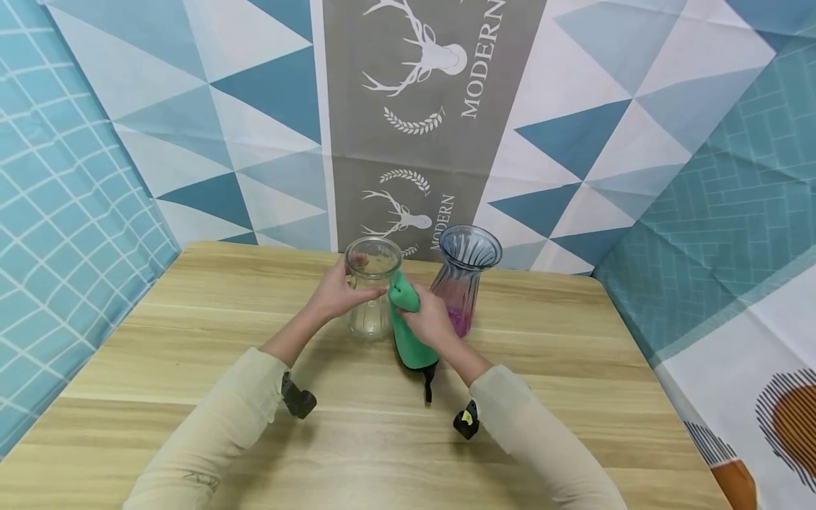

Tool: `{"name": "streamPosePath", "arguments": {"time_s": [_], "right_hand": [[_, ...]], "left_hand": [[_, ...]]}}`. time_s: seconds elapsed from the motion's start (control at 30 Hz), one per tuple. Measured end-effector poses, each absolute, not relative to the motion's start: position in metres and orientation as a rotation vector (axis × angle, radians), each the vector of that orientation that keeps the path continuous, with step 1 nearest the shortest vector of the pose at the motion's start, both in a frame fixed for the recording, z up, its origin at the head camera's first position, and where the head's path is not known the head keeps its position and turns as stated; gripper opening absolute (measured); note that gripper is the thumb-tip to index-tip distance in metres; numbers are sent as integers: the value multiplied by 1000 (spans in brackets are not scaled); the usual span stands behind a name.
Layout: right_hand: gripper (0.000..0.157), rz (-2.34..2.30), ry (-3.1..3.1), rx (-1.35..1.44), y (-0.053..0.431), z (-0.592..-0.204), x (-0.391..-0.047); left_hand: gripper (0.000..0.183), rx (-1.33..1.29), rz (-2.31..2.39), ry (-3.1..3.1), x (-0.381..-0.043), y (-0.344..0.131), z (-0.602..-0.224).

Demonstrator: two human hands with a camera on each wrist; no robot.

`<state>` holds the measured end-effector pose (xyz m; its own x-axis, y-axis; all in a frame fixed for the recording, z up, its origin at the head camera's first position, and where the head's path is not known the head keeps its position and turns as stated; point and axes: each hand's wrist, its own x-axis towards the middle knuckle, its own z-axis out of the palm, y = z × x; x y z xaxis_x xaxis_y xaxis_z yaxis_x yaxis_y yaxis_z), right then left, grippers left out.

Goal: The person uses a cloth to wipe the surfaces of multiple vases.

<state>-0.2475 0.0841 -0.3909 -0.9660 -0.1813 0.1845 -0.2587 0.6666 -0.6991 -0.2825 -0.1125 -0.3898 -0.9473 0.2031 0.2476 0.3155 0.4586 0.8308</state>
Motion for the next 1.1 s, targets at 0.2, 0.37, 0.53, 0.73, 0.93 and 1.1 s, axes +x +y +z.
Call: {"name": "streamPosePath", "arguments": {"time_s": [0.2,0.37,0.53,0.73,0.93,1.1], "right_hand": [[56,1160,-2834,382,86,-400,-247],[58,1141,-2882,379,87,-406,-247],[59,1159,-2881,383,89,-406,-245],[52,1185,-2840,370,90,-401,-242],[49,1250,-2724,330,89,-388,-244],[47,1295,-2680,289,89,-378,-245]], "left_hand": [[73,-448,-1513,-2592,-282,-112,-388],[78,-410,-1503,-2589,-282,-109,-389],[80,-387,-1495,-2572,-281,-108,-388],[79,-402,-1503,-2553,-279,-108,-388],[78,-422,-1530,-2533,-277,-108,-387],[74,-459,-1545,-2517,-276,-108,-386]]}}
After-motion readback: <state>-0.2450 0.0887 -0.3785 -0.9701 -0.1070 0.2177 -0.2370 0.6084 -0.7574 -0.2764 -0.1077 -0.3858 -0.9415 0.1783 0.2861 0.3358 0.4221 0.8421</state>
